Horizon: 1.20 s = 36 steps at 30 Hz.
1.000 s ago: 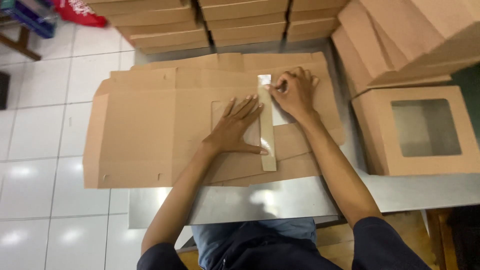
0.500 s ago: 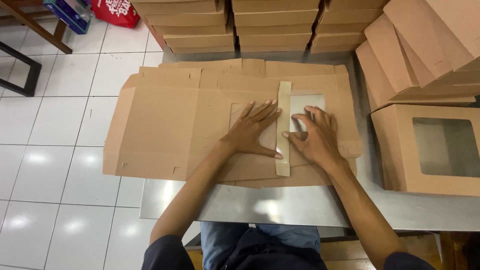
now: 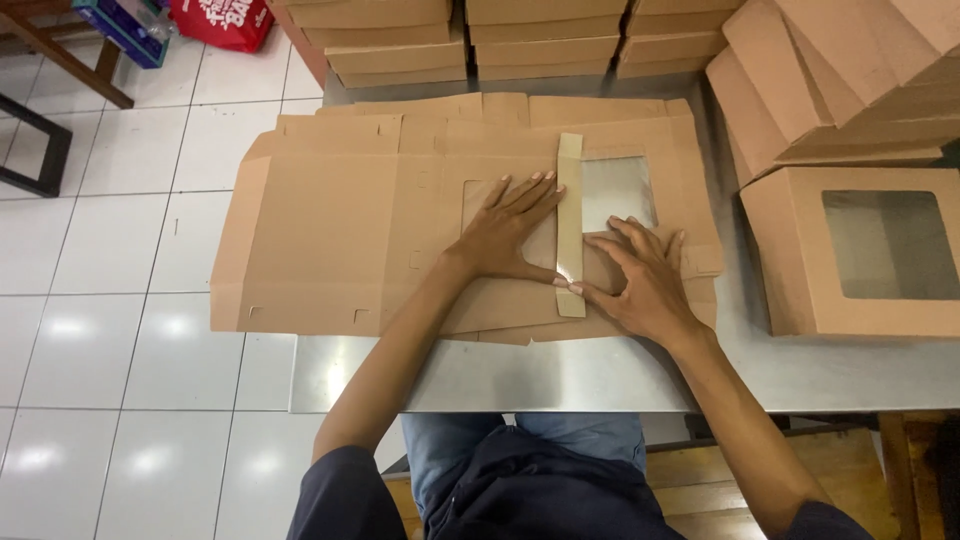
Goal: The person assembles flat cardboard boxes with clear plastic windows by folding the panels and tucking the tabs into slots. The person handles multiple boxes one at a time on a metal table.
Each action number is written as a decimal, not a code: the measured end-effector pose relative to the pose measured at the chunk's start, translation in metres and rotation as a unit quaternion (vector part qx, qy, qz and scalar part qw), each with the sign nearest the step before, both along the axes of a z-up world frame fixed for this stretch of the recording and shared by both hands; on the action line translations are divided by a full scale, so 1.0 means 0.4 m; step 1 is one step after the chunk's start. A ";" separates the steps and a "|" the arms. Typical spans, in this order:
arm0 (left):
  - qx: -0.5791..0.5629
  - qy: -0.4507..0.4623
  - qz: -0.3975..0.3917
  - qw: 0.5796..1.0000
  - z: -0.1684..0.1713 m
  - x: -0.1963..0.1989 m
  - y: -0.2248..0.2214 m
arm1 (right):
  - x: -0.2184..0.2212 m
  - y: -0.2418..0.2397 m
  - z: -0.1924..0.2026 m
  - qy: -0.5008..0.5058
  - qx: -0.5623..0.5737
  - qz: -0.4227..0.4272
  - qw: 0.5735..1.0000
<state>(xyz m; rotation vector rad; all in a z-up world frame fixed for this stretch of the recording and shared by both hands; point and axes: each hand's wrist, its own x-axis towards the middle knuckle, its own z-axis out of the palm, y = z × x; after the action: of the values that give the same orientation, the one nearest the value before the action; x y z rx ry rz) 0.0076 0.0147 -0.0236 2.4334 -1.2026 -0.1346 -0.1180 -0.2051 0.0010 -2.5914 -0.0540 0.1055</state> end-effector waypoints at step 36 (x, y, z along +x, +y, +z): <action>0.002 -0.002 0.012 1.000 0.001 0.006 -0.007 | 0.359 -0.092 -0.081 -0.114 -0.011 -0.083 0.990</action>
<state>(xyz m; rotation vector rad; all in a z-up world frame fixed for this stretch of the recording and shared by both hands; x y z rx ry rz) 0.0098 0.0118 -0.0231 2.4505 -1.1763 -0.1261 0.0257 -0.2421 -0.0313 -2.6063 0.0801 -0.2520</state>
